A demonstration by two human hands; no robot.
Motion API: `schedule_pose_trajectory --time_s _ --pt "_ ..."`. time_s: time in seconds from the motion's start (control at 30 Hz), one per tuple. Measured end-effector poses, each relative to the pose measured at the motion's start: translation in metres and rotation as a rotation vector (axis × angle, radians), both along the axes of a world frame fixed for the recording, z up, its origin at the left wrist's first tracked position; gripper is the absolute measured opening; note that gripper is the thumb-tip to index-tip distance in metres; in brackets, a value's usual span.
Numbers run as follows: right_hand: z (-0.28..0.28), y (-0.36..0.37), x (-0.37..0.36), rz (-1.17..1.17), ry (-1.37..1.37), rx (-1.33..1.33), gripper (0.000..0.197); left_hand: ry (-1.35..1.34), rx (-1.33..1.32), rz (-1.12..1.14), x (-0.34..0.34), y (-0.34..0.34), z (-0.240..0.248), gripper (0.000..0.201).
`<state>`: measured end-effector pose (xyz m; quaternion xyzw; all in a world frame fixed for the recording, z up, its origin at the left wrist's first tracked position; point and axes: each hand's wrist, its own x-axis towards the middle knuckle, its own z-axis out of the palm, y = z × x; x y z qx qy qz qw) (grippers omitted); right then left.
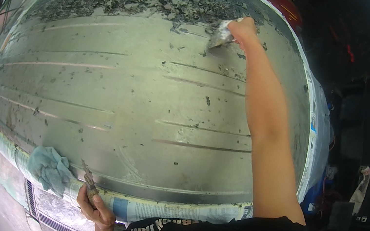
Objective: The person uses a metal scraper to remove old paint from a car hood. They repeatedly scrape the surface, clearing flakes and residue across the hood area.
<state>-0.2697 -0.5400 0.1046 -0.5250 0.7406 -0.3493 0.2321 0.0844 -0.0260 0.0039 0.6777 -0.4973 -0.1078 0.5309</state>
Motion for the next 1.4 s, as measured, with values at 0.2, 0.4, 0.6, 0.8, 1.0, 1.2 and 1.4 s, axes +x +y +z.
schedule_pose_trajectory --time_s 0.2,0.4,0.6,0.8,1.0,1.2,1.4 --pt "-0.006 -0.001 -0.066 0.018 -0.263 -0.035 0.012 -0.014 -0.027 0.019 0.004 0.002 -0.006 0.046" --pt "-0.024 0.051 -0.078 -0.148 -0.271 -0.089 0.032 0.032 -0.004 -0.002 0.001 0.000 0.000 0.046" --pt "-0.021 0.011 -0.065 0.009 0.061 -0.030 0.061 -0.027 -0.004 0.036 0.006 0.009 -0.010 0.047" --pt "-0.011 0.043 -0.041 -0.013 0.003 -0.004 0.035 -0.003 0.014 0.022 -0.005 -0.003 0.005 0.048" --pt "-0.005 0.040 -0.067 0.014 -0.176 0.023 0.042 -0.036 0.015 0.015 0.003 0.007 -0.007 0.047" --pt "-0.001 0.025 -0.068 0.057 0.086 -0.020 0.057 -0.063 -0.018 0.022 0.007 0.003 -0.007 0.048" --pt "-0.016 0.024 -0.075 0.039 0.004 0.022 0.049 -0.030 0.003 0.020 0.004 0.003 -0.004 0.049"
